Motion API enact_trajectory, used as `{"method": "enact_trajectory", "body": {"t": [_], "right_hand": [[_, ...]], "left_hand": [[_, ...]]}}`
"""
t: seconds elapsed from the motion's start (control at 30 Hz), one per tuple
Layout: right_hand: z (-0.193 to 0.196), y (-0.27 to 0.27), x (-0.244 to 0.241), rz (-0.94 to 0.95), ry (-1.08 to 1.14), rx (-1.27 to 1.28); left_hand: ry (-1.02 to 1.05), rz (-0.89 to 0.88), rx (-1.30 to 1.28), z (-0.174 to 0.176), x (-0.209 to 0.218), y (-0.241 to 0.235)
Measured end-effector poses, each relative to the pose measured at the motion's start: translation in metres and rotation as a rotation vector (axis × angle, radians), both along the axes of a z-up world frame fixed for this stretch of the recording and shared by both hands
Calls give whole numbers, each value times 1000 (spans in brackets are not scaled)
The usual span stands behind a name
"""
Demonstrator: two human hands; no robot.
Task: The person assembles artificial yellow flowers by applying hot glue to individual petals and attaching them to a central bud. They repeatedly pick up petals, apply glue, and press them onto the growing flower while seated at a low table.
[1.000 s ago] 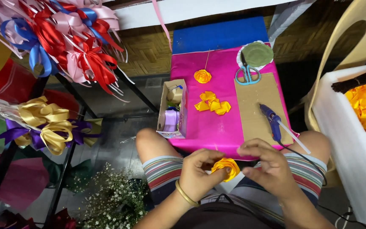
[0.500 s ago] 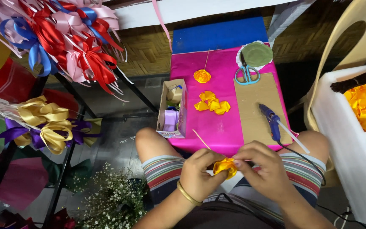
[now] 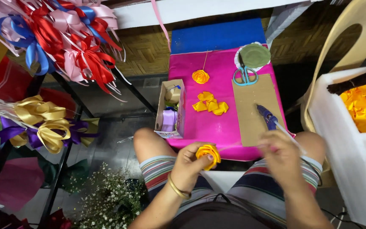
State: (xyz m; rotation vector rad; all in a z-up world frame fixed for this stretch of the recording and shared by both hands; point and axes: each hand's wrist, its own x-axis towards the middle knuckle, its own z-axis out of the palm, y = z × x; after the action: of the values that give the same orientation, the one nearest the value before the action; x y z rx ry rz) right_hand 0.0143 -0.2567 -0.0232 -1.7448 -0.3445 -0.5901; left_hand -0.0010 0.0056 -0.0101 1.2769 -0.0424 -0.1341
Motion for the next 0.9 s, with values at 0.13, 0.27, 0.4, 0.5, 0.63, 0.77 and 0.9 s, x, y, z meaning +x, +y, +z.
{"method": "enact_trajectory", "body": {"t": [0.13, 0.27, 0.4, 0.5, 0.63, 0.77, 0.9], "right_hand": [[22, 45, -2, 159, 406, -525], [-15, 57, 7, 340, 103, -546], [-45, 57, 9, 337, 227, -613], [-45, 61, 6, 396, 257, -615], [-43, 66, 3, 455, 216, -637], [-49, 64, 1, 404, 206, -705], [-77, 60, -2, 288, 320, -465]], "left_hand": [[99, -10, -198, 0, -5, -16], [175, -49, -264, -3, -10, -20], [335, -226, -453, 20, -9, -9], [358, -379, -652, 21, -8, -5], [463, -393, -678, 14, -9, -6], [546, -459, -821, 4, -5, -8], [542, -444, -630, 15, -6, -2]]}}
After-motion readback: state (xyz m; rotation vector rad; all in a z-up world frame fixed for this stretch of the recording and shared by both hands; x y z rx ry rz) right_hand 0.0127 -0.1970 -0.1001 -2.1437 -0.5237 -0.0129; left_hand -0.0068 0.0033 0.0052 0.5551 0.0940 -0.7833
